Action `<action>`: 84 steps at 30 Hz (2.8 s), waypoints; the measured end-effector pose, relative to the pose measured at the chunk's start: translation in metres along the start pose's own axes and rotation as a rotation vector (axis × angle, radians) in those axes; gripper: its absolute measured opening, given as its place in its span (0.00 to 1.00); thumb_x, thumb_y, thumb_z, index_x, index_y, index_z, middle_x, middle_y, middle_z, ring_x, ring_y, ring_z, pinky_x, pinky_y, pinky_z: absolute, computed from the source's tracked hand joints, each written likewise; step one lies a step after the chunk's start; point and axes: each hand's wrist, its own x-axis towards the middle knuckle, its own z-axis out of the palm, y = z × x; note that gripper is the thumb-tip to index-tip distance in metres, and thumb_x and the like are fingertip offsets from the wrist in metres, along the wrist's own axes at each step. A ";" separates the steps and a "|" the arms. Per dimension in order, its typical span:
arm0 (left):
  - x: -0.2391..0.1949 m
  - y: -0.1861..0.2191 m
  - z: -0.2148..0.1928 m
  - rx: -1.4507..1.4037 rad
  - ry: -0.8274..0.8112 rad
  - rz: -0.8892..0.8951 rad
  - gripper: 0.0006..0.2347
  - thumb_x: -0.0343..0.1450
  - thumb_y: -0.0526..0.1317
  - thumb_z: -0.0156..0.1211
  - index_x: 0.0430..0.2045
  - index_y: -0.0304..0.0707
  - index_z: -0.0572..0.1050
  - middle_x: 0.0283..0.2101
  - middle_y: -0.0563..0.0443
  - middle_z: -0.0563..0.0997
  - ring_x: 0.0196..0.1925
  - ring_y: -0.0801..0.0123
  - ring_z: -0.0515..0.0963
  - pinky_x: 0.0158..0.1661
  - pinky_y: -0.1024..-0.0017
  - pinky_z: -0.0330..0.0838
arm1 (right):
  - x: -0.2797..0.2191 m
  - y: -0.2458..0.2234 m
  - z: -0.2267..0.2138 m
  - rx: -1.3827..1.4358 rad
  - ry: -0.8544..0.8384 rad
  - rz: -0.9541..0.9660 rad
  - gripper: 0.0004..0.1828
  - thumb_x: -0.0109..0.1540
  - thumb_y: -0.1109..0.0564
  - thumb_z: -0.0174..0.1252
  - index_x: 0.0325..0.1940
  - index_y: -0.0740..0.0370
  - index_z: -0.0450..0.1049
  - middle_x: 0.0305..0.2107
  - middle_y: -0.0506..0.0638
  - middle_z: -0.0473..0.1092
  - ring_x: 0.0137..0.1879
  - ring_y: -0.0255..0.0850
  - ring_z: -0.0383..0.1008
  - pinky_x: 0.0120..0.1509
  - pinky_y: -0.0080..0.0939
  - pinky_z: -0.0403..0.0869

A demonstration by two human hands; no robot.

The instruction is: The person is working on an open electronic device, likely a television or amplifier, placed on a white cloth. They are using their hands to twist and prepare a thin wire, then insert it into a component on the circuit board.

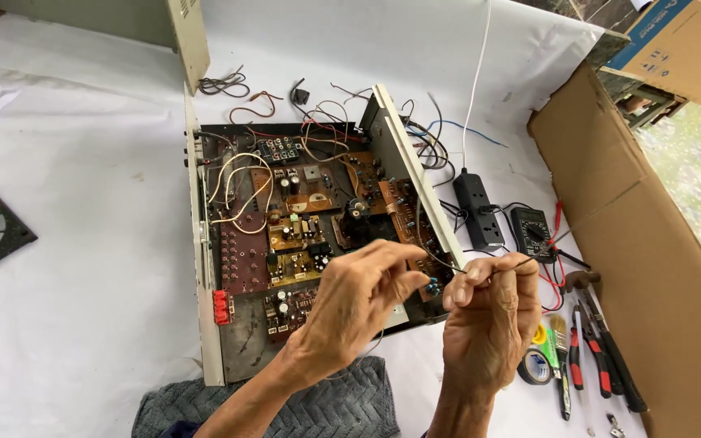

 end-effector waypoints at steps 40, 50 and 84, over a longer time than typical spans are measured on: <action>0.004 -0.018 -0.038 -1.366 0.465 -0.057 0.04 0.78 0.36 0.57 0.41 0.34 0.76 0.32 0.47 0.77 0.29 0.63 0.78 0.31 0.73 0.71 | 0.013 0.015 -0.007 -0.365 -0.119 0.153 0.10 0.70 0.53 0.55 0.46 0.62 0.68 0.16 0.43 0.61 0.23 0.33 0.63 0.26 0.31 0.69; 0.003 -0.020 -0.033 -1.070 0.524 0.023 0.06 0.77 0.30 0.60 0.46 0.34 0.80 0.47 0.49 0.83 0.29 0.71 0.79 0.27 0.79 0.72 | 0.024 -0.002 -0.022 0.013 0.039 0.200 0.10 0.68 0.64 0.55 0.54 0.59 0.68 0.30 0.47 0.70 0.41 0.43 0.75 0.57 0.47 0.78; -0.004 0.023 -0.014 0.165 0.282 0.173 0.05 0.75 0.32 0.65 0.42 0.41 0.79 0.36 0.56 0.73 0.31 0.74 0.74 0.32 0.75 0.71 | -0.014 0.007 0.002 -0.910 -0.083 -0.264 0.03 0.67 0.62 0.60 0.41 0.59 0.71 0.32 0.44 0.70 0.25 0.29 0.61 0.29 0.26 0.66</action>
